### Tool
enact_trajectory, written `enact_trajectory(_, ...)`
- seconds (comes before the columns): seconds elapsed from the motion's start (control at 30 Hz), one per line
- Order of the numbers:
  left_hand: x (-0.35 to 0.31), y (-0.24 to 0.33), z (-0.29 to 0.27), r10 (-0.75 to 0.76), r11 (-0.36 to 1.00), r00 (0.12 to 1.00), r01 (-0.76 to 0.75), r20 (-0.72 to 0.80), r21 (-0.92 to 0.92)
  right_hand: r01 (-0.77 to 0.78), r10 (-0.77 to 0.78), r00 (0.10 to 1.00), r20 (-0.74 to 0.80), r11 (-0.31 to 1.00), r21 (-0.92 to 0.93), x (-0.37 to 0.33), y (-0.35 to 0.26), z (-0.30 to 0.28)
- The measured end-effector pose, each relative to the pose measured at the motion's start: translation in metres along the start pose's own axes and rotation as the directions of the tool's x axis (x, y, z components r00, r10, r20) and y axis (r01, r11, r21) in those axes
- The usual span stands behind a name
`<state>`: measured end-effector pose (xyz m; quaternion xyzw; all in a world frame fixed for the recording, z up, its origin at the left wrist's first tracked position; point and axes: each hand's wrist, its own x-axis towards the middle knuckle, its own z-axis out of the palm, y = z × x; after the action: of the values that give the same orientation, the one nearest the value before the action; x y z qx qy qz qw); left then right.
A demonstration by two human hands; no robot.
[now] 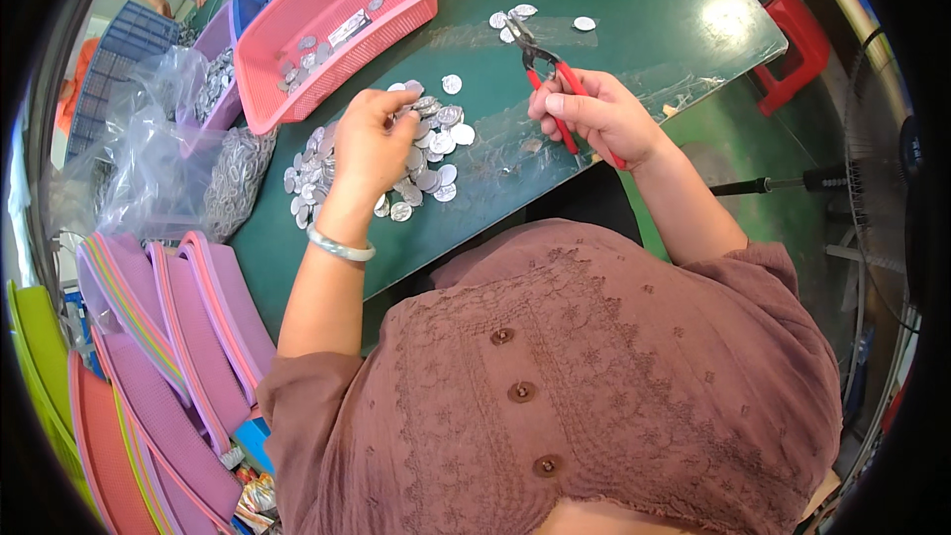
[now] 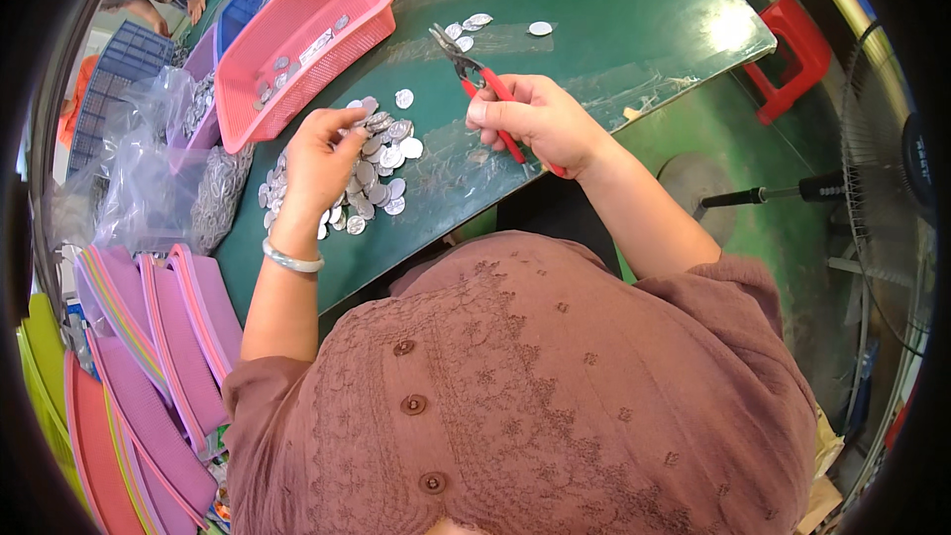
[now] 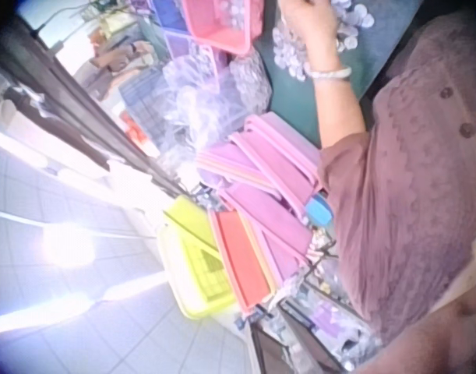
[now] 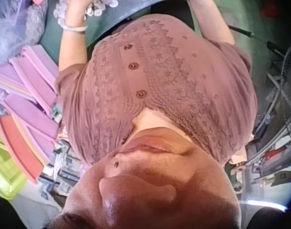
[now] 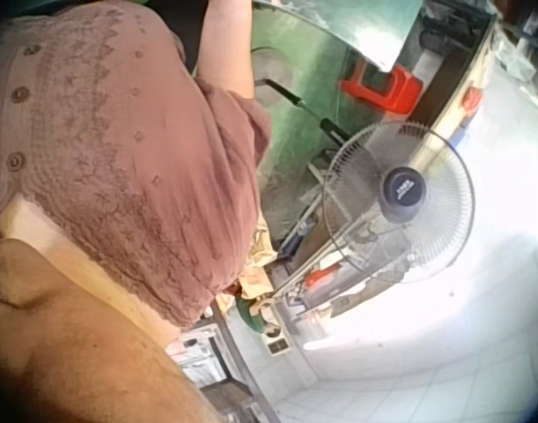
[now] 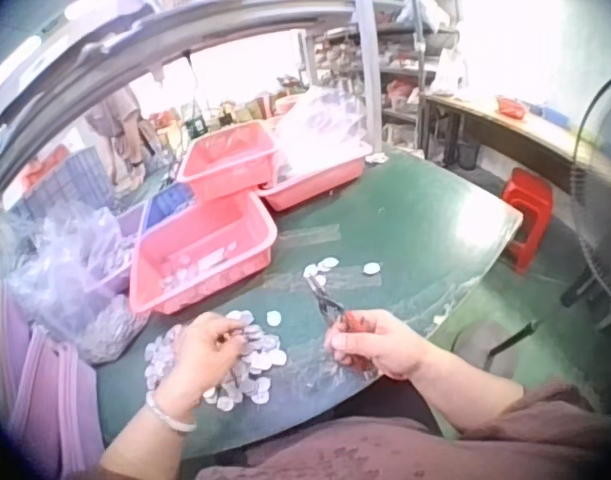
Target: The person trims small metal or plastic components using a pair of pliers and then places the finished pieces into a plastic basket.
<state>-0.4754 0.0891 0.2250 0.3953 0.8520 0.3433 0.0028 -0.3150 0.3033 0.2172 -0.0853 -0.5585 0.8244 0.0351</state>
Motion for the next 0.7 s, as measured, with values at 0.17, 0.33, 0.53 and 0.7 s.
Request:
enact_trajectory(0.17, 0.001, 0.006, 0.012, 0.238, 0.934, 0.962, -0.264, 0.131, 0.242, 0.017, -0.017, 1.000, 0.002, 0.999, -0.037, 0.000, 0.001, 0.002)
enact_trajectory(0.33, 0.007, 0.007, 0.014, 0.109, 0.985, 0.984, -0.127, 0.143, 0.117, 0.008, -0.012, 0.999, -0.038, 0.996, -0.088, 0.000, 0.001, 0.003)
enact_trajectory(0.53, 0.003, -0.003, 0.014, -0.111, 0.875, 0.973, 0.192, 0.202, -0.445, -0.012, 0.001, 0.999, -0.046, 0.972, -0.236, 0.002, 0.000, 0.013)
enact_trajectory(0.7, -0.015, 0.024, -0.015, -0.213, 0.463, 0.904, 0.428, 0.371, -0.776, -0.029, 0.040, 0.999, 0.027, 0.938, -0.347, 0.002, -0.011, 0.042)
